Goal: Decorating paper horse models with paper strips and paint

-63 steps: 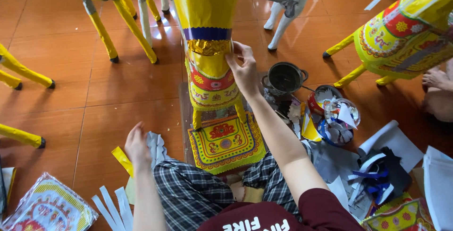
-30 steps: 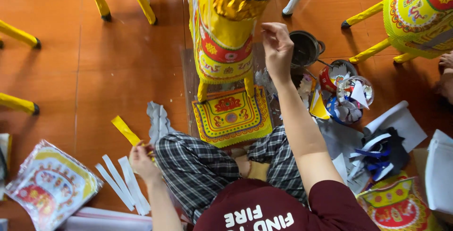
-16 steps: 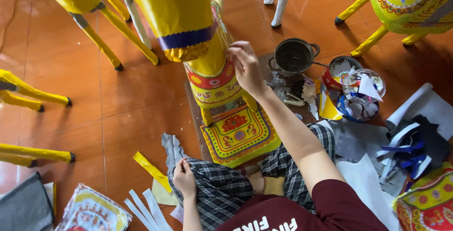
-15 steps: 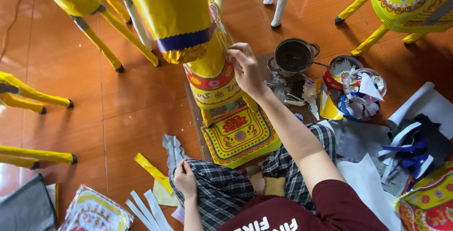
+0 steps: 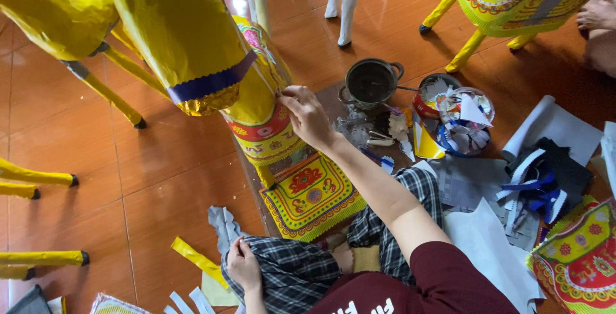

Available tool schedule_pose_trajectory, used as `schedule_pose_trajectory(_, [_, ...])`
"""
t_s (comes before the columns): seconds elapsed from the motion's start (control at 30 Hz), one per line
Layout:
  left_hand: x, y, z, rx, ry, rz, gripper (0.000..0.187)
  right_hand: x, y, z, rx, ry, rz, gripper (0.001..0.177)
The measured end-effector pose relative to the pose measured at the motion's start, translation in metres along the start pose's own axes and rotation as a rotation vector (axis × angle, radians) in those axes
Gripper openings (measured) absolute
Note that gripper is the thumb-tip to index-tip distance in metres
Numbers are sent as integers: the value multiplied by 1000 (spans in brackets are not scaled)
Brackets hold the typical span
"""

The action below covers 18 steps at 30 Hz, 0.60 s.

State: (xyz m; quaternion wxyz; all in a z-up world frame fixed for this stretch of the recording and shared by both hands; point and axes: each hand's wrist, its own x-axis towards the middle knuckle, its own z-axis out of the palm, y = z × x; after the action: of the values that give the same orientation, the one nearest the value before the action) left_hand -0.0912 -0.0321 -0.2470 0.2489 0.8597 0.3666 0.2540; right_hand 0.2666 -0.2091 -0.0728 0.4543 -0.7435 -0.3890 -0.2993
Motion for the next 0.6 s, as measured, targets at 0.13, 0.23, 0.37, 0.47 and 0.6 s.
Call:
schedule_pose_trajectory(0.13, [1, -1, 2, 23, 1, -5, 18, -1, -3, -3, -26, -27, 14, 31])
schedule_pose_trajectory(0.23, [2, 0, 2, 22, -1, -12, 18, -2, -1, -2, -18, -21, 25, 30])
schedule_pose_trajectory(0.37, [0, 2, 0, 6, -2, -15, 17, -7, 0, -5, -36, 16, 101, 26])
schedule_pose_trajectory(0.47, [1, 6, -2, 10, 2, -3, 18, -25, 5, -12, 1, 29, 200, 16])
schedule_pose_trajectory(0.6, [2, 5, 0, 25, 21, 0, 17, -34, 10, -21, 78, 26, 235, 11])
